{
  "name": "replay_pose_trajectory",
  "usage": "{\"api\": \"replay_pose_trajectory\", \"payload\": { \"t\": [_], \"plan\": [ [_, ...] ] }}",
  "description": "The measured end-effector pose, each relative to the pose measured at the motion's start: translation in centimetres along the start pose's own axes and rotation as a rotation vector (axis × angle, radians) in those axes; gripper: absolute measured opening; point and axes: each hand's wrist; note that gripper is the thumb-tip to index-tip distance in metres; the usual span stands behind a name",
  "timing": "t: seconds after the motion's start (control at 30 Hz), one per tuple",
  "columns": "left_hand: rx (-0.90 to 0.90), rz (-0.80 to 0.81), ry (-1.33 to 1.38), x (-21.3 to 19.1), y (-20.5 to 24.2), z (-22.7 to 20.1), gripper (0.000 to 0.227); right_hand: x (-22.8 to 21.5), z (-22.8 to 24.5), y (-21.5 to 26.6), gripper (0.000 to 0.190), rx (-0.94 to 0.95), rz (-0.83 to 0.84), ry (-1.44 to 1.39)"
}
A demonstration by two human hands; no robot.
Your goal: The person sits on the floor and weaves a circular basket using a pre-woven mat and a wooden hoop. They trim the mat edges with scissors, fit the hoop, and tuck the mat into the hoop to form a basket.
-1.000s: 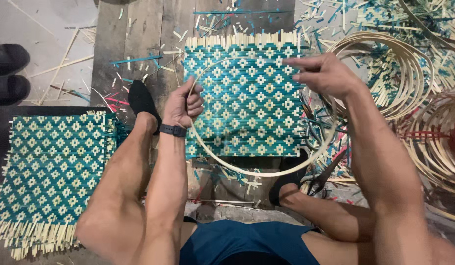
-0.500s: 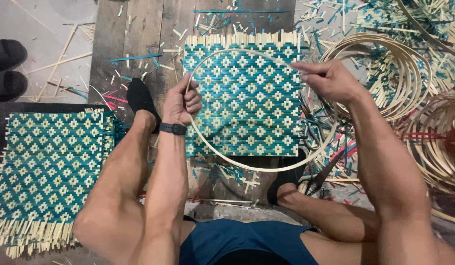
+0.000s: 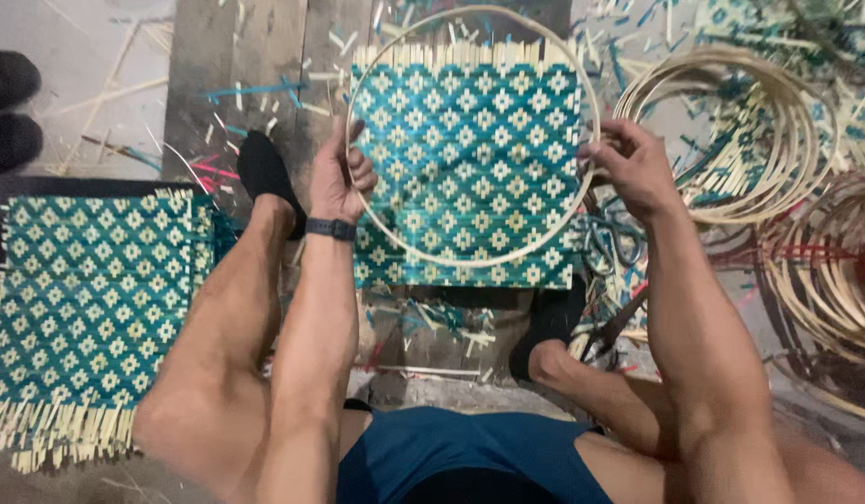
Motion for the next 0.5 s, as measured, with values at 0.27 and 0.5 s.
{"api": "replay_pose_trajectory", "payload": {
  "t": [0.27,0.5],
  "plan": [
    [0.526,-0.462,-1.087,-7.8,-4.8,2.6,0.038,2.6,-9.6,-0.8,0.028,-0.139,-0.211,0.3],
    [0.641,-0.61,-1.542,-8.7,-3.9,3.6,0.024,4.1,-12.5,-0.6,0.031,-0.317,-0.263,0.695]
  ]
}}
Point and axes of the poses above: each hand's wrist, its own y-axis away from the middle knuckle, its own x-axis out of the palm, z = x × y, and after that the axes turned 8 degrees about -x, right-handed
